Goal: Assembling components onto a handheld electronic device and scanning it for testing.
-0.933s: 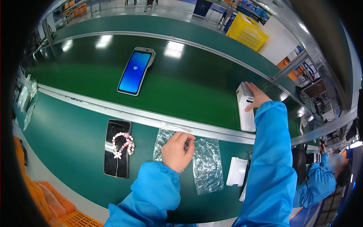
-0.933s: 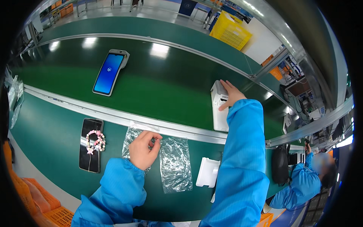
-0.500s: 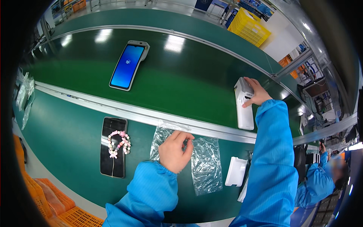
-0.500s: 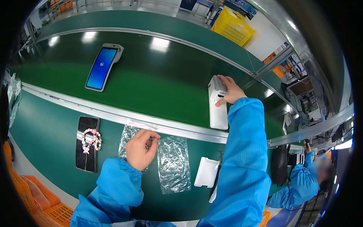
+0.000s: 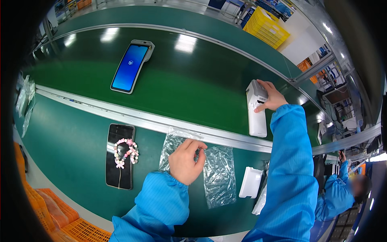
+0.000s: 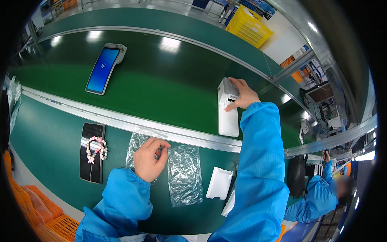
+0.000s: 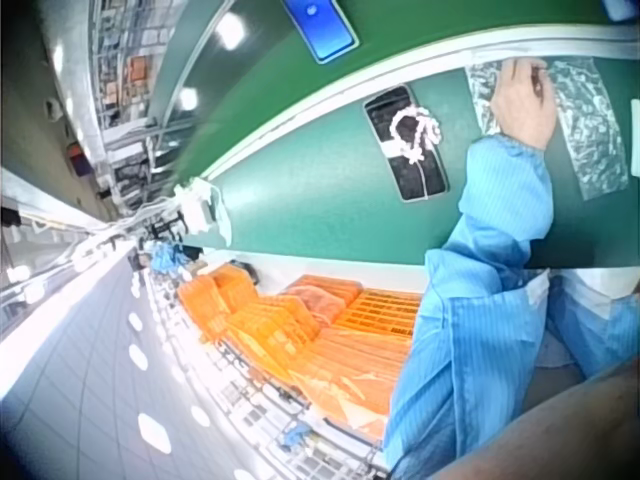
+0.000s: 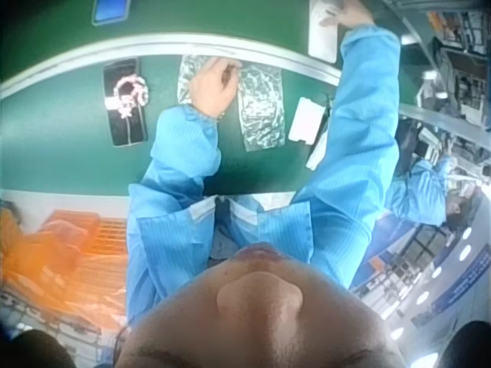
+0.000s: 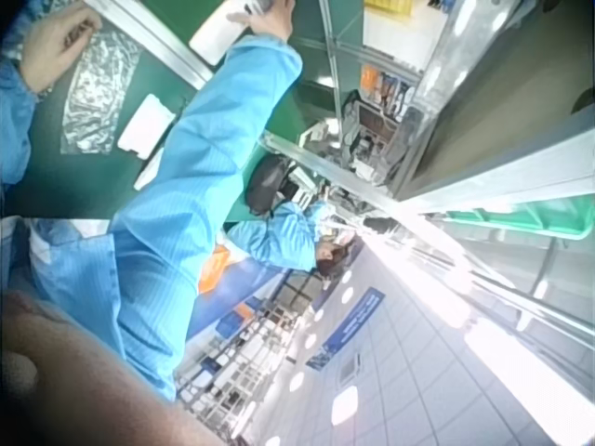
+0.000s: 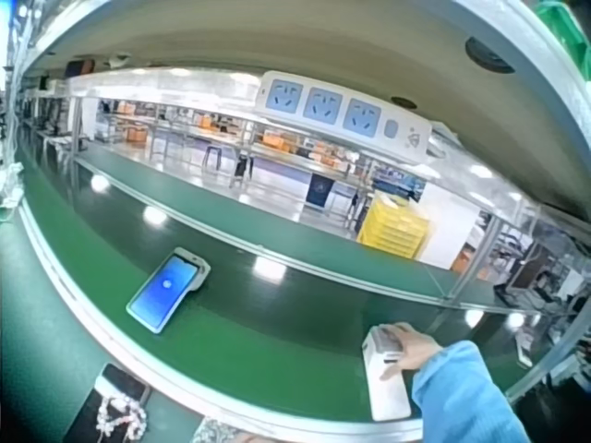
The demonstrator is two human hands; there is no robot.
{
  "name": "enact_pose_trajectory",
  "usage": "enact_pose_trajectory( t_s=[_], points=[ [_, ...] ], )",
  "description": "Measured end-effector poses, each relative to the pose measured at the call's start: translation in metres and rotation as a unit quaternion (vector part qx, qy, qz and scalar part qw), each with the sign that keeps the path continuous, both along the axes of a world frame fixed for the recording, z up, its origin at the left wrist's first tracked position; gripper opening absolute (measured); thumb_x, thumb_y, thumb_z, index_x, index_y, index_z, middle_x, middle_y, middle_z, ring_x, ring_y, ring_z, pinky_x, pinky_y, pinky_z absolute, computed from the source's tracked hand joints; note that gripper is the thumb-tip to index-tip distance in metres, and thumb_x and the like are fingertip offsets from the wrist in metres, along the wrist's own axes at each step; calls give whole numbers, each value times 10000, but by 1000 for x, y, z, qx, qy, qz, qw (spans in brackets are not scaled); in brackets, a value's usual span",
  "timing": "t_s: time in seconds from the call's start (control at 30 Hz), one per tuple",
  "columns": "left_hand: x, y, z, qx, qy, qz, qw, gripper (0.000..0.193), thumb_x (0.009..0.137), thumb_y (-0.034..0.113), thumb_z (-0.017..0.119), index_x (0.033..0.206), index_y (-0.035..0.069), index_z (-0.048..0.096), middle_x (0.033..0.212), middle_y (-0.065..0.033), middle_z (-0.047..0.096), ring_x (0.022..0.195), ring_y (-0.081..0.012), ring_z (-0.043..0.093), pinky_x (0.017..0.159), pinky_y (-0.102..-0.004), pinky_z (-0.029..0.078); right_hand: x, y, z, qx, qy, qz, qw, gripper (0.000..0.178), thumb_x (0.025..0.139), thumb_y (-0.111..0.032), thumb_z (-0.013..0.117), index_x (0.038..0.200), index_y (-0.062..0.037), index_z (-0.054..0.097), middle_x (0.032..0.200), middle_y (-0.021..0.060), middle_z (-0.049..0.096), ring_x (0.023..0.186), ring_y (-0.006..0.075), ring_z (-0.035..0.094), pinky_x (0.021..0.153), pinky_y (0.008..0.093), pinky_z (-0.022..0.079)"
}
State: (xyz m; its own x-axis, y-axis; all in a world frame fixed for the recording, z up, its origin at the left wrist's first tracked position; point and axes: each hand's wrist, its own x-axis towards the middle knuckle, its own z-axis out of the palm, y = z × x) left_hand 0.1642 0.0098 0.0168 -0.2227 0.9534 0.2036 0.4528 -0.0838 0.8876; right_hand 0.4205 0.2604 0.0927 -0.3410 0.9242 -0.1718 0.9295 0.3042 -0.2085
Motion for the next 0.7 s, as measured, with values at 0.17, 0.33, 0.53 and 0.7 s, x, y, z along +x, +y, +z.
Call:
enact_pose_trajectory(
  t_s=[0.17, 0.33, 0.53, 0.7],
  points=[
    [1, 0, 0, 5, 4, 6, 1000, 92, 770, 54, 593, 839, 98, 634, 820, -34, 615, 575, -157, 599, 520, -279, 474, -5, 8, 2, -11, -20, 5, 1000, 1171, 368, -303, 860, 1397, -226, 306, 1362, 64, 368, 1198, 295, 461, 1007, 377, 392],
    [3, 1, 1, 7, 0, 3, 1000, 92, 767, 55, 597, 838, 101, 635, 815, -33, 614, 570, -156, 598, 515, -277, 472, -15, 19, 8, 36, -173, 93, 980, 1192, 375, -337, 858, 1388, -59, 294, 1372, 130, 361, 1216, 317, 429, 1011, 363, 366],
    [1, 1, 0, 0, 8, 6, 1000, 95, 765, 55, 601, 837, 103, 638, 815, -30, 615, 565, -150, 596, 512, -273, 471, -25, 10, 5, -11, -63, 65, 996, 1185, 366, -336, 847, 1373, -25, 306, 1367, 151, 386, 1201, 325, 445, 1006, 356, 367],
    [0, 0, 0, 5, 9, 2, 1000, 94, 766, 52, 602, 835, 103, 639, 817, -27, 616, 566, -149, 592, 507, -270, 470, -29, 10, 2, 32, -108, 69, 991, 1173, 385, -387, 838, 1384, -77, 307, 1376, 114, 395, 1222, 288, 438, 1077, 395, 263]
  ],
)
